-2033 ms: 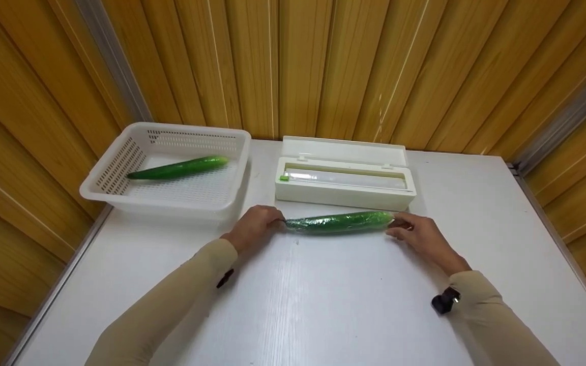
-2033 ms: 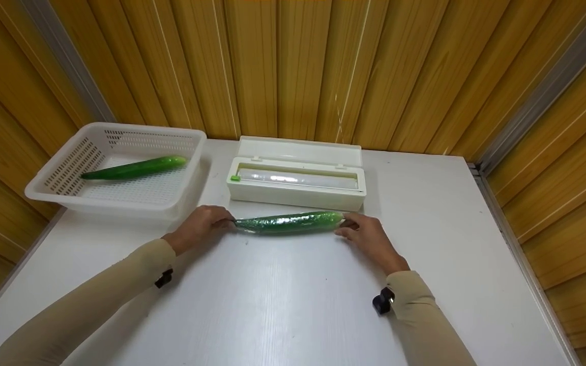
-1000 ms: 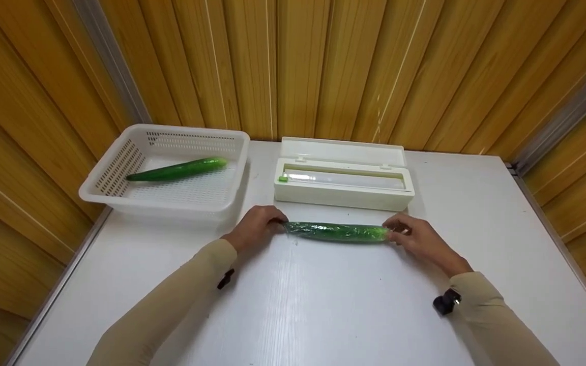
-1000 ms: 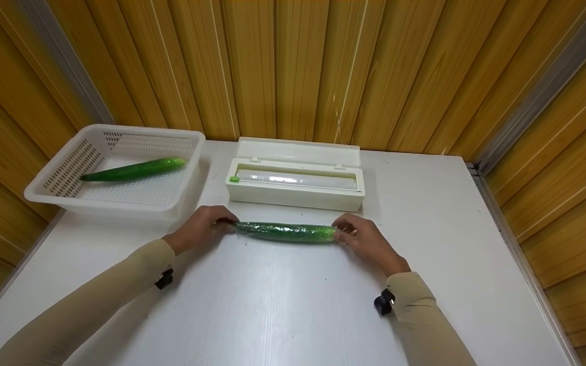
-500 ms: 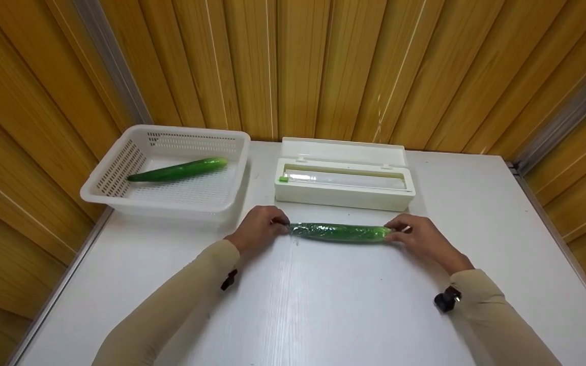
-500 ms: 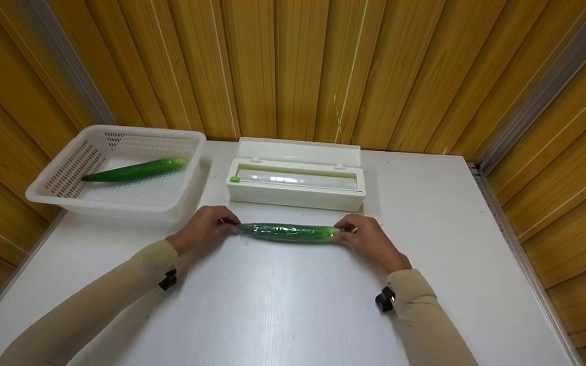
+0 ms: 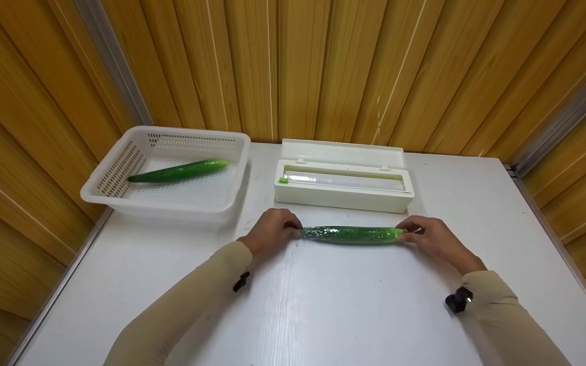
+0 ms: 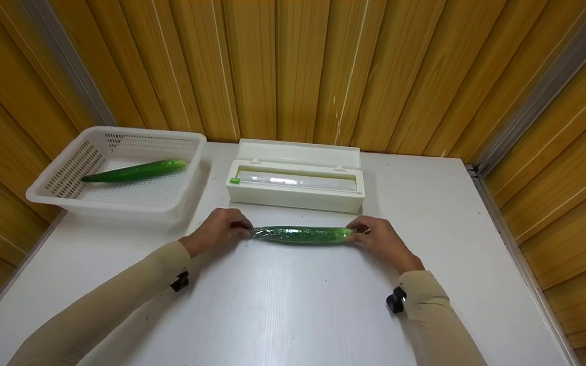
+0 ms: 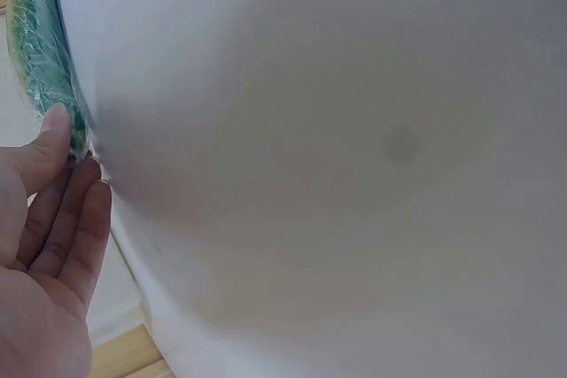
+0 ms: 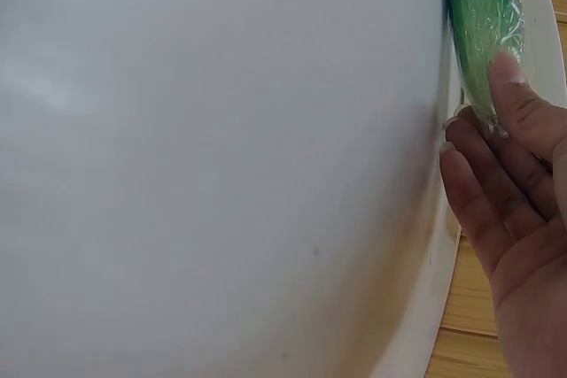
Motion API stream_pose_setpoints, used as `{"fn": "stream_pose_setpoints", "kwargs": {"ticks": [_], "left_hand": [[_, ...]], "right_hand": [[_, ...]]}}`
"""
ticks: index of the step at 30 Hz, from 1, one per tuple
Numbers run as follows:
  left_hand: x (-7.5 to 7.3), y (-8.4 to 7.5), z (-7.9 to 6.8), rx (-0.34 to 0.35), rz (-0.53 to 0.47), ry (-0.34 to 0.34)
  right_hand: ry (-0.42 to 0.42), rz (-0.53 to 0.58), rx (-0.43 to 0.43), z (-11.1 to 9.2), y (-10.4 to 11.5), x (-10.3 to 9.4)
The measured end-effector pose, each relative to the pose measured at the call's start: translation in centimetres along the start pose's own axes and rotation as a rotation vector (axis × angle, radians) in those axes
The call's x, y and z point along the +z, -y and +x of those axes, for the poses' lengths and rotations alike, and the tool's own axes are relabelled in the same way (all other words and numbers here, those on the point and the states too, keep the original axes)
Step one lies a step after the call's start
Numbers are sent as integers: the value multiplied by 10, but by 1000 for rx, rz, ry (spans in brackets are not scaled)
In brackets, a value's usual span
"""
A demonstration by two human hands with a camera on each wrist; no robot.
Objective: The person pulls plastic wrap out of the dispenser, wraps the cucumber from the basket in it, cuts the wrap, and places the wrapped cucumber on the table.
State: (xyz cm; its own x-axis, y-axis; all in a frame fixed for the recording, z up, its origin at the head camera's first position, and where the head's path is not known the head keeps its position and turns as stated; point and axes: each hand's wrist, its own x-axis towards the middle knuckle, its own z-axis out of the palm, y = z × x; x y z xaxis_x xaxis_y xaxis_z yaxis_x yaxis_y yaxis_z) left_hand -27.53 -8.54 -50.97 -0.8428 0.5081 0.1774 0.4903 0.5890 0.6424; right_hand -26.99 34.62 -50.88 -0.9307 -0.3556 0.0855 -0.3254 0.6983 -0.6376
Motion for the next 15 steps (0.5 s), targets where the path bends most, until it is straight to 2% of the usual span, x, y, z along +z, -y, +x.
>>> {"fn": "stream_pose_setpoints", "kwargs": {"ticks": [5, 15], "left_hand": [[9, -7, 7, -13, -11, 17], [30, -19, 26, 33, 17, 21]], "right_hand": [[6, -15, 22, -5, -7, -9], [26, -58, 100, -15, -22, -30]]}}
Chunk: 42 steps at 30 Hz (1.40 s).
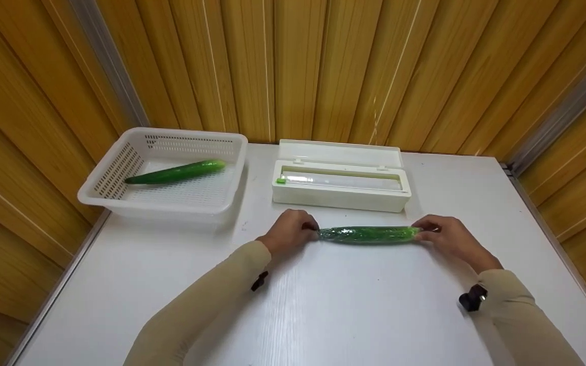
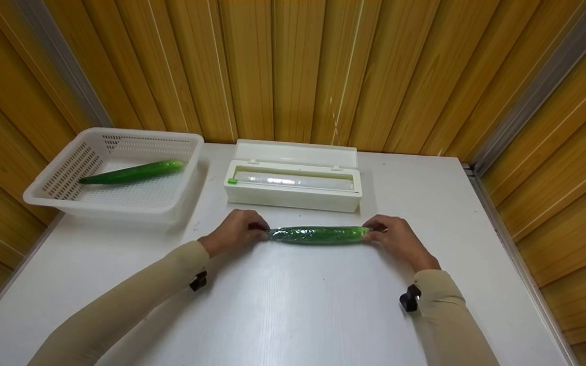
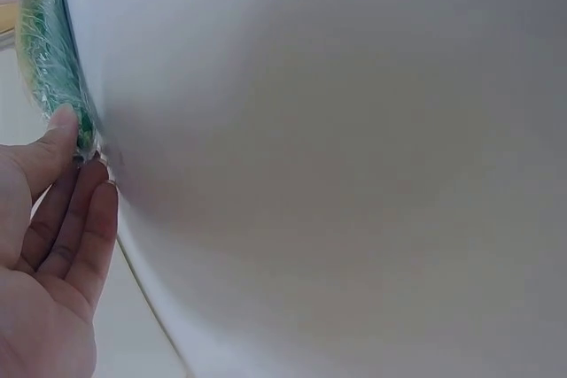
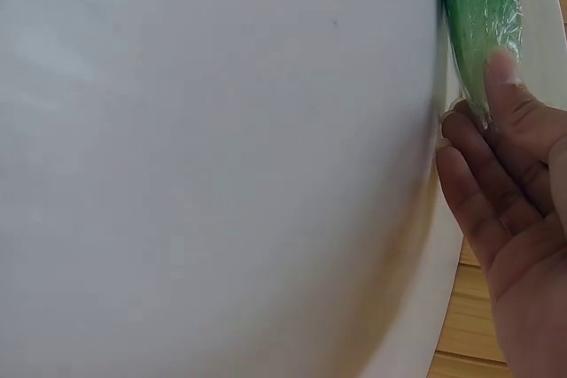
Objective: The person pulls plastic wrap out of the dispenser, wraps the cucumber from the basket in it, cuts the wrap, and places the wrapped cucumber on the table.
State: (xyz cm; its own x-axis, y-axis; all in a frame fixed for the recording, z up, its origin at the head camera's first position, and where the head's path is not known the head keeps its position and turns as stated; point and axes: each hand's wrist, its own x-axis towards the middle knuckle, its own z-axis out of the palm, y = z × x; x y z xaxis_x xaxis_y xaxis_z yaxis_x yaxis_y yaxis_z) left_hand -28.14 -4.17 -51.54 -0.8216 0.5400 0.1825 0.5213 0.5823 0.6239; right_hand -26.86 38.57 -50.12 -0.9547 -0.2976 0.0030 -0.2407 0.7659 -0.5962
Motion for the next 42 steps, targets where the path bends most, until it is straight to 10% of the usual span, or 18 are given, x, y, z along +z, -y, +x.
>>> {"fn": "stream_pose_setpoints", "kwargs": {"ticks": [42], "left_hand": [[79, -75, 78, -24, -37, 41]], "right_hand": [[-81, -26, 145, -51, -86, -68]]}}
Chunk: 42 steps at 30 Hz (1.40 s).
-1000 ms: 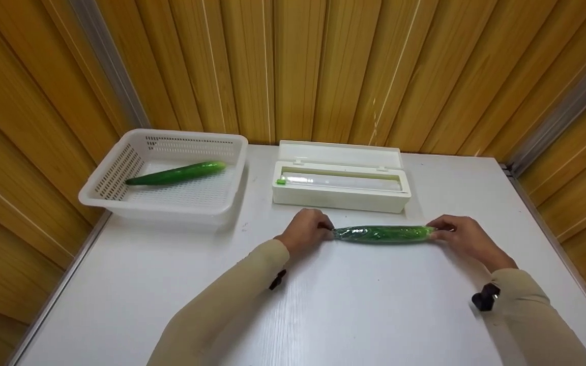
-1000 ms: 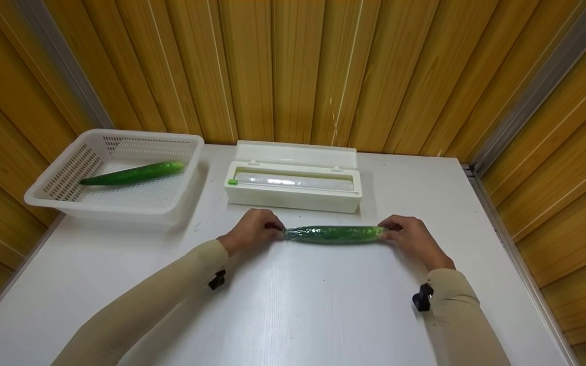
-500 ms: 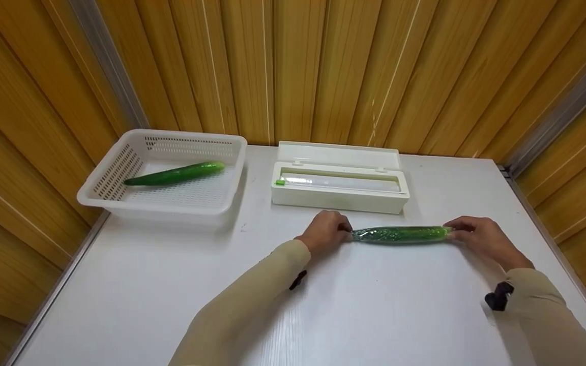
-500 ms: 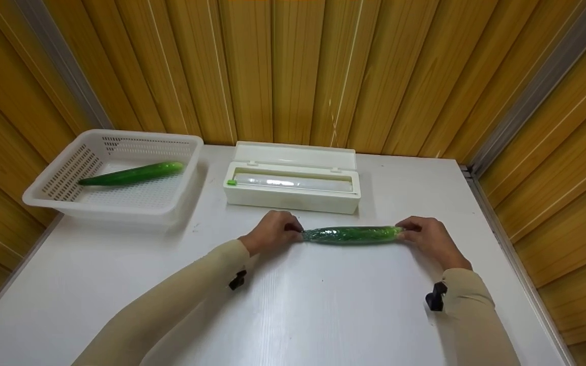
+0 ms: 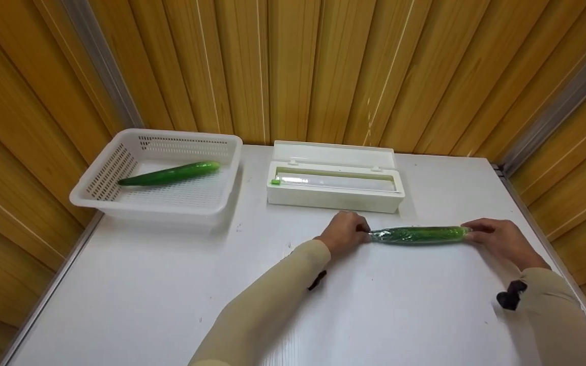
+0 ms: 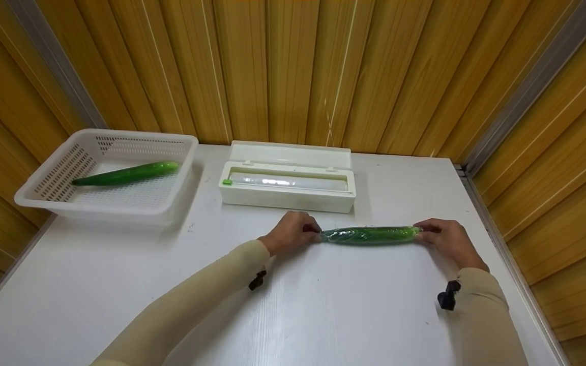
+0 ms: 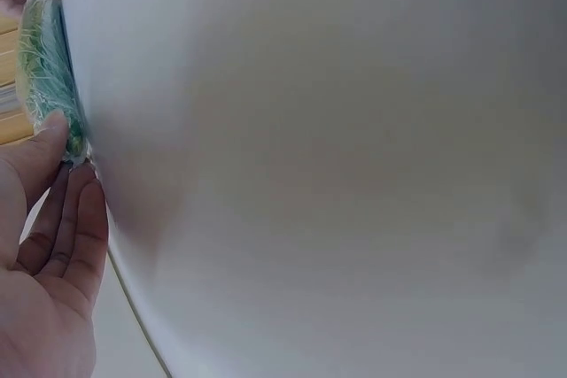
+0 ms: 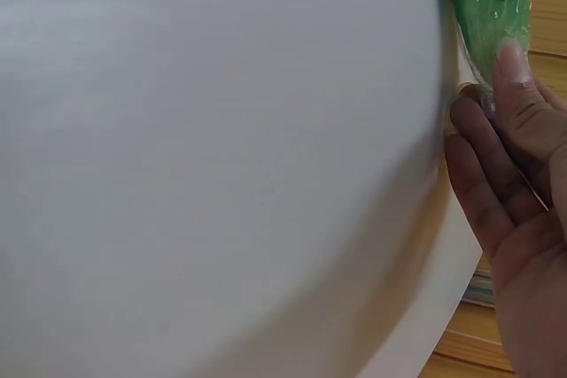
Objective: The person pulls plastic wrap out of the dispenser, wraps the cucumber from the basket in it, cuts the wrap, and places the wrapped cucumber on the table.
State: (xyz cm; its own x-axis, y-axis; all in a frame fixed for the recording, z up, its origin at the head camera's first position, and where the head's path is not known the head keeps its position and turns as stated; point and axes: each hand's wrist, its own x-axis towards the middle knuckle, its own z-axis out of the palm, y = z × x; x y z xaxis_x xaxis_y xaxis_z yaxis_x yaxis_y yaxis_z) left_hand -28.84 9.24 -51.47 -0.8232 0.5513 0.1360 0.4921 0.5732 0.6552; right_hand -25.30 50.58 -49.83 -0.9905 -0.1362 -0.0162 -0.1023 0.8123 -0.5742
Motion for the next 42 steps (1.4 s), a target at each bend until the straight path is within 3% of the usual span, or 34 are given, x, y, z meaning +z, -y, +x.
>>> {"fn": "stream_pose_setpoints", "kwargs": {"ticks": [7, 14, 21, 29, 35, 42], "left_hand": [[14, -7, 12, 6, -6, 0], [20, -18, 22, -37, -23, -4], [29, -25, 28, -45, -52, -32], [37, -33, 31, -102, -77, -61], [43, -36, 35, -133, -82, -91], [47, -35, 38, -119, -81, -118]], "right_hand": [[-11, 24, 79, -7, -12, -6], [-44, 50, 97, -13, -23, -11], [-38, 93, 172, -19, -32, -15], [-74, 112, 167, -19, -41, -17], [-73, 189, 190, -24, -44, -19], [-95, 230, 168, -30, -48, -17]]}}
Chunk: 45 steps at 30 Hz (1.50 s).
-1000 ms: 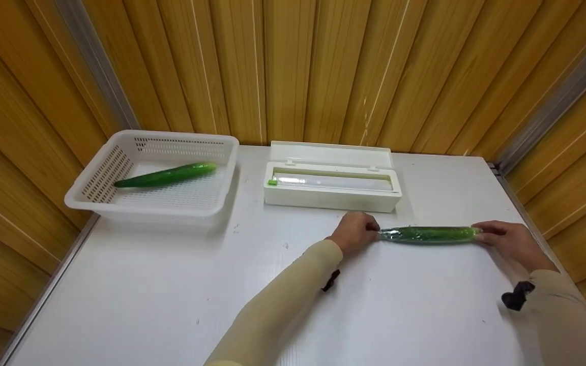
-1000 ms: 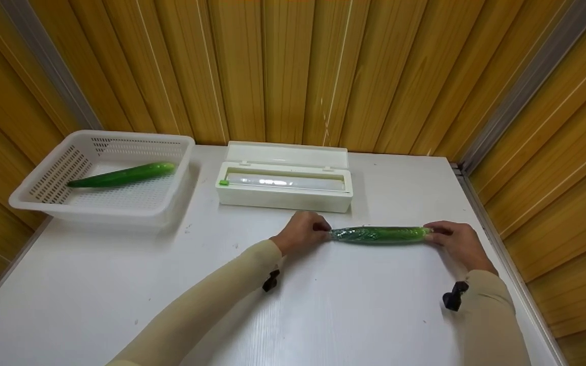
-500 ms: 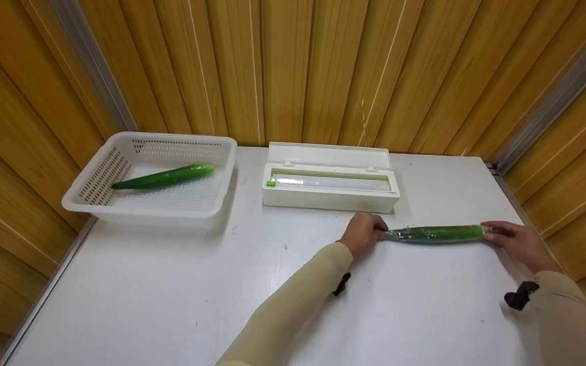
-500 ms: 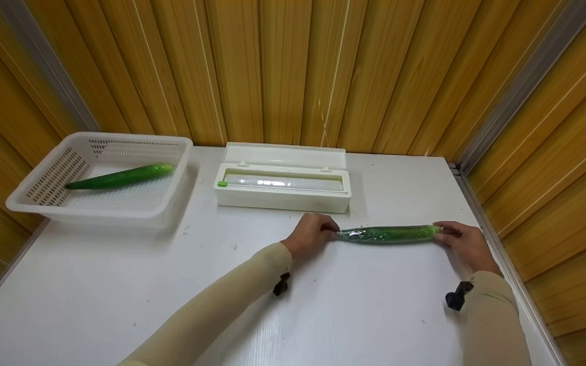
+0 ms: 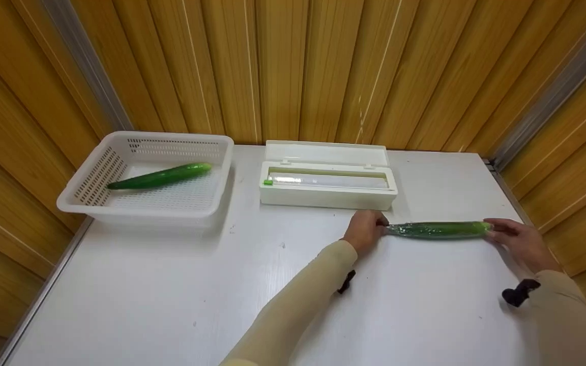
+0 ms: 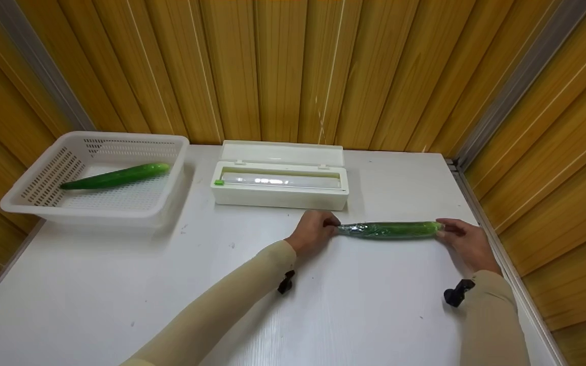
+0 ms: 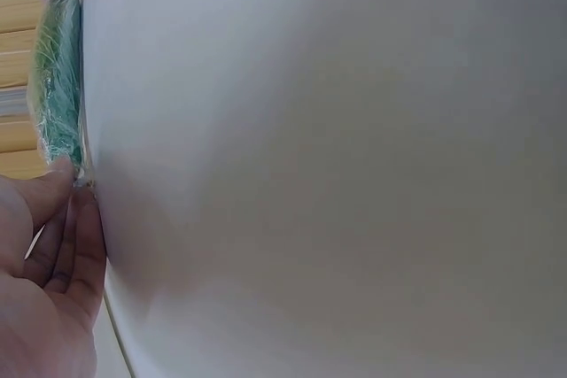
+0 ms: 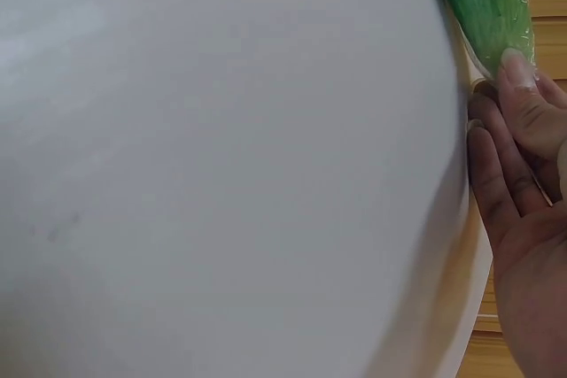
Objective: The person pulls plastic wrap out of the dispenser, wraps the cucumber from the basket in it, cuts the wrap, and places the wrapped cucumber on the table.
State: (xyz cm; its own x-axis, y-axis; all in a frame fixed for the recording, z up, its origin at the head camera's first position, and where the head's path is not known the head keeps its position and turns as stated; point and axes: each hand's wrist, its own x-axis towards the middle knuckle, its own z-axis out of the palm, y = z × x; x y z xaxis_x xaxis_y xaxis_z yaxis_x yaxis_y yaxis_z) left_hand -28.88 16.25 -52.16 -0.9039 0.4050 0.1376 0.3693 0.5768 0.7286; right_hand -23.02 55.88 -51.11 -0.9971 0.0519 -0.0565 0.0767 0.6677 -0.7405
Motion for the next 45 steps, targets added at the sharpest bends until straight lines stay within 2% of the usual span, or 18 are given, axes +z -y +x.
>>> {"fn": "stream_pose_setpoints", "kwargs": {"ticks": [5, 12, 20, 28, 37, 45], "left_hand": [[3, 0, 1, -1, 18, -44], [9, -4, 1, -102, -22, -105], [16, -10, 2, -182, -28, -148], [19, -16, 3, -251, -46, -188], [21, -20, 5, -279, -53, -194], [18, -22, 5, -271, -93, -130]], "right_hand": [[-3, 11, 19, 0, 1, 4], [-48, 16, 31, 0, -1, 11], [-117, 13, 28, -1, -7, 13], [-151, 48, 23, -3, -7, 12], [-122, 71, 95, -4, -4, 8], [-70, 163, 207, -8, -1, -3]]}}
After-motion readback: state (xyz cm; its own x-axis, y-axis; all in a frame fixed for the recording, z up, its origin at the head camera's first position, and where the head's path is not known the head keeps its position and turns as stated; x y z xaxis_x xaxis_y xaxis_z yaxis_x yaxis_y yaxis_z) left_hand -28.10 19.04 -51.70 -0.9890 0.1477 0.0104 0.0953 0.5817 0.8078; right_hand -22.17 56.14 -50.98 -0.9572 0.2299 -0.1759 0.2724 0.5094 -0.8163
